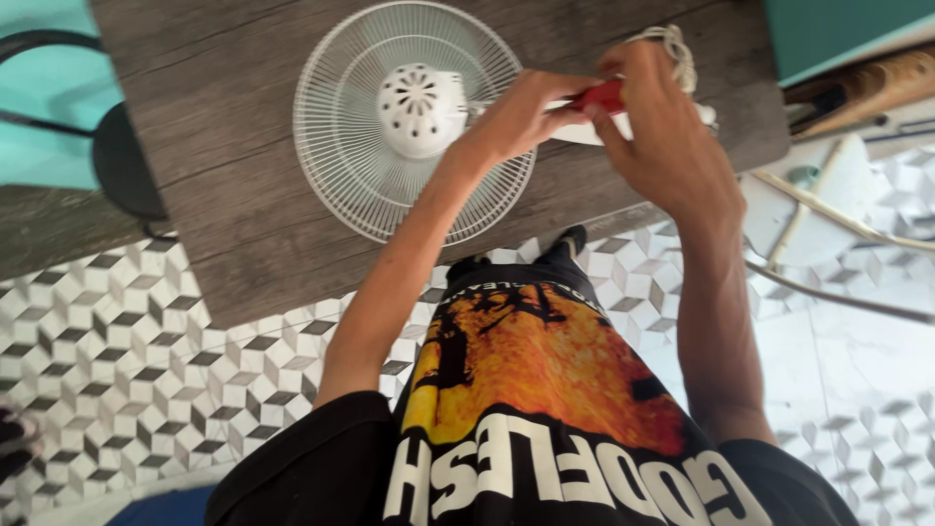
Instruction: The person disassembles a white table fan by removing the rear grille and then uses a red screwdriver to loosen and remove screws from the fan's neck housing. The person continues to unscrew multiple fasteners from the fan body while it rests on a wooden table.
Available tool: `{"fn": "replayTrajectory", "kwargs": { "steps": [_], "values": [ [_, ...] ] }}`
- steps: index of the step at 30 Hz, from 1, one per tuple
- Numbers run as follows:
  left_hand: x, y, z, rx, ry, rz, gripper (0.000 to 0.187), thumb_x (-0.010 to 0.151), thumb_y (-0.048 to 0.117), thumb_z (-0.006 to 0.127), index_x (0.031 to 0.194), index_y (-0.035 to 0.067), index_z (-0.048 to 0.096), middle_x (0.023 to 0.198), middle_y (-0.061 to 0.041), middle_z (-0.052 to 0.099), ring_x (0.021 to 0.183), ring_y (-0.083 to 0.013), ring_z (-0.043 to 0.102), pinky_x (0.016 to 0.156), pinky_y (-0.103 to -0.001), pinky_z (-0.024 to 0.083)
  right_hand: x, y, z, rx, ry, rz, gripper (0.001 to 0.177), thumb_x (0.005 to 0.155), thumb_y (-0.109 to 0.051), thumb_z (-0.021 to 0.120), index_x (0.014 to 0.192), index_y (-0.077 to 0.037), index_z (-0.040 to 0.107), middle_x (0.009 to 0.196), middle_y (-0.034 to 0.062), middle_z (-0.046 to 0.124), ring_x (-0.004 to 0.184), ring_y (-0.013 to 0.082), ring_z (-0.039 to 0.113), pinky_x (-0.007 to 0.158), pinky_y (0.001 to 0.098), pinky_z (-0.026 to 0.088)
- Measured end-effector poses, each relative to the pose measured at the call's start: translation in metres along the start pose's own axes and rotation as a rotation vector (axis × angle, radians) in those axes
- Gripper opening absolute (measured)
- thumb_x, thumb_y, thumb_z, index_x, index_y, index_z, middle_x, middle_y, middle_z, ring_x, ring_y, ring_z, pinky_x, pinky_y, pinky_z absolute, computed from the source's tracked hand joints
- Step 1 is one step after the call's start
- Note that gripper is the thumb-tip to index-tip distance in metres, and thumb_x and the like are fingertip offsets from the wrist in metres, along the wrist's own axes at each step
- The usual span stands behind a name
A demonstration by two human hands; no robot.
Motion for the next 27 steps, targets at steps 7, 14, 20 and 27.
{"fn": "replayTrajectory", "kwargs": {
  "steps": [7,14,20,27],
  "values": [
    [0.009,-0.001,0.009,-0.001,0.021,0.018,0.038,0.084,0.013,0.083,0.121,0.009,0.073,0.107,-0.012,0.08,0.096,-0.0237,0.08,0.086,-0.036,0.062,-0.011,0.016,-0.012,-0.251,0.179,0.205,0.032,0.112,-0.024,0.071,0.109,0.001,0.052,0.097,0.0226,0.066,0.08,0.0395,0.07,0.066,0.0493,0.053],
    [0.001,0.02,0.002,-0.28,-0.011,0.167,0.05,0.087,0.001,0.079,0.135,0.005,0.064,0.121,-0.015,0.075,0.113,-0.0275,0.073,0.1,-0.038,0.058,-0.023,0.01,-0.012,-0.055,0.301,0.031,0.035,0.101,-0.002,0.077,0.119,0.005,0.048,0.11,0.0221,0.068,0.092,0.0364,0.073,0.073,0.0438,0.057],
    [0.007,0.015,-0.001,-0.084,0.058,0.176,0.036,0.084,0.004,0.084,0.118,0.006,0.072,0.109,-0.009,0.079,0.103,-0.0223,0.078,0.097,-0.035,0.062,-0.026,0.001,-0.015,0.029,0.299,-0.068,0.041,0.101,-0.005,0.081,0.125,0.004,0.049,0.114,0.0176,0.071,0.103,0.0314,0.074,0.081,0.0391,0.061],
    [0.002,0.004,-0.015,-0.19,0.117,0.095,0.032,0.084,0.007,0.085,0.113,0.005,0.071,0.104,-0.008,0.08,0.096,-0.0202,0.081,0.09,-0.034,0.064,-0.027,0.013,-0.002,0.032,0.267,0.116,0.034,0.108,-0.019,0.079,0.113,0.004,0.056,0.106,0.0198,0.066,0.09,0.0288,0.073,0.071,0.0399,0.058]
  ]
}}
Point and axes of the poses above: each hand's wrist, its own x-axis towards the middle knuckle, its own z-axis out of the palm, y = z × x, the point moved 9 cm from there along x, towards the middle knuckle
